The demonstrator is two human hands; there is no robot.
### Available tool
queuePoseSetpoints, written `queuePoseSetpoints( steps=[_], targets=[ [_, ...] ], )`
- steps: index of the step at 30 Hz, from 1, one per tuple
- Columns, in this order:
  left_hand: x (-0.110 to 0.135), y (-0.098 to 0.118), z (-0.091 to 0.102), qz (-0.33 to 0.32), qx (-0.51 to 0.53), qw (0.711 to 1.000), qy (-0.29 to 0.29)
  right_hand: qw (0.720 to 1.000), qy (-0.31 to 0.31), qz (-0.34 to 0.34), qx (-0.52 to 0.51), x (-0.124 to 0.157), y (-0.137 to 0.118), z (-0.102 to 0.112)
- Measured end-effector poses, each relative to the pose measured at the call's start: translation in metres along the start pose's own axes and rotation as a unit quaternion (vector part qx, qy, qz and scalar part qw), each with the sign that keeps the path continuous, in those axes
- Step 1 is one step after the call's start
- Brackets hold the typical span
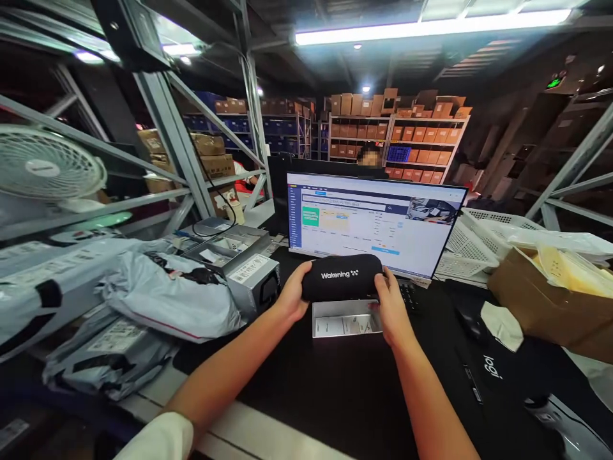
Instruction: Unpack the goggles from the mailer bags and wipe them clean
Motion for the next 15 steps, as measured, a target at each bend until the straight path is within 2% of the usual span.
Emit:
queuePoseSetpoints(
  steps=[2,4,7,10,12,15],
  targets=[
    [-0.004,0.008,0.003,-0.022,0.002,1.000,0.008,0.996,-0.062,-0.019,0.053,-0.003,-0.002,0.003],
    [-0.008,0.016,0.006,-0.036,0.000,0.999,0.014,0.994,-0.084,-0.027,0.071,-0.007,-0.003,0.008],
    [-0.011,0.019,0.009,-0.030,-0.017,0.999,0.011,1.000,-0.005,-0.005,-0.007,-0.014,-0.005,0.018],
    [-0.011,0.008,0.007,-0.011,-0.046,0.999,-0.002,0.990,0.082,0.023,-0.116,-0.017,-0.002,0.021],
    [-0.008,-0.006,0.005,0.008,-0.063,0.998,-0.014,0.987,0.109,0.050,-0.111,-0.017,0.001,0.020],
    [-0.005,-0.026,0.002,0.019,-0.145,0.988,-0.041,0.992,0.083,0.089,-0.022,-0.018,0.003,0.016]
  ],
)
Point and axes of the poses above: each hand's wrist, its own x-axis away from the middle knuckle, its own z-axis out of the back of the hand, y = z × x, the point moved 6 cm from there along -x, towards the middle knuckle, and after that the axes turned 4 degrees about z, right-handed, at the moved point
